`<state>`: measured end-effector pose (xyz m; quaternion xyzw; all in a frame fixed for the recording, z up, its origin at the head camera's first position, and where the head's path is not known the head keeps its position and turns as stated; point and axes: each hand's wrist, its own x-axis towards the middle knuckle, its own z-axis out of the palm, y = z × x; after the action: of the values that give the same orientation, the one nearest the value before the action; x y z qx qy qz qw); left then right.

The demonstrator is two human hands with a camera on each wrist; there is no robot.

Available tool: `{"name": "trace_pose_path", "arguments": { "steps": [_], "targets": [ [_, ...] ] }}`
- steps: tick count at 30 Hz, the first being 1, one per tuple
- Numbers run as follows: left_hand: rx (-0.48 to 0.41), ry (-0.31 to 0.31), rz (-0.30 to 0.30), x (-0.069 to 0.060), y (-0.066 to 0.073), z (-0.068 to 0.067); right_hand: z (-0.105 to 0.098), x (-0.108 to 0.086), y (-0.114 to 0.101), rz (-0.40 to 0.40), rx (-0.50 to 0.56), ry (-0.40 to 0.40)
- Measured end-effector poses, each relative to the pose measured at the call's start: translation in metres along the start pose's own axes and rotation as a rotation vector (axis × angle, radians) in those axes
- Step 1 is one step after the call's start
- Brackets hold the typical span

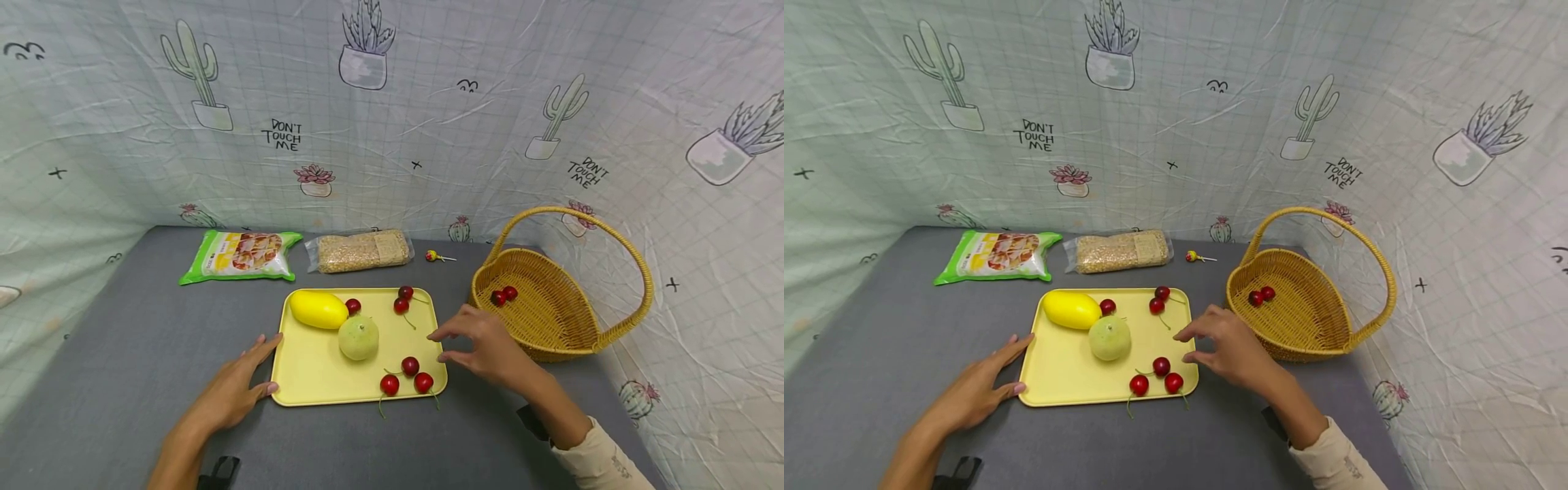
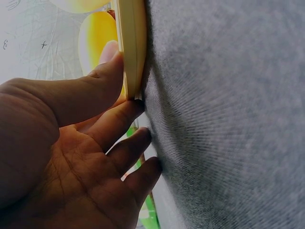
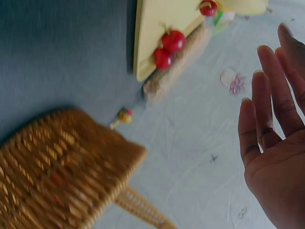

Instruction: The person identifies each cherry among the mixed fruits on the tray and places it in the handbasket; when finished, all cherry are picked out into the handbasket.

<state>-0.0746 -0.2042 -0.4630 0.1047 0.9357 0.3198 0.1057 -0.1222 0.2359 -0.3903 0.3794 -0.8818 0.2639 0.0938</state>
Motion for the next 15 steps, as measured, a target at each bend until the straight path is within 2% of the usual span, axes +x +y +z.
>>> {"name": "trace_pose_path", "arguments": {
  "steps": [11,15],
  "targets": [
    [0.004,0.006,0.010,0.000,0.000,0.000,0.031,-0.001,-0.013,0.018,0.161,-0.154],
    [0.017,-0.006,0.000,0.001,-0.001,0.000,0.040,0.001,-0.016,0.042,0.178,-0.200]
  ]
}}
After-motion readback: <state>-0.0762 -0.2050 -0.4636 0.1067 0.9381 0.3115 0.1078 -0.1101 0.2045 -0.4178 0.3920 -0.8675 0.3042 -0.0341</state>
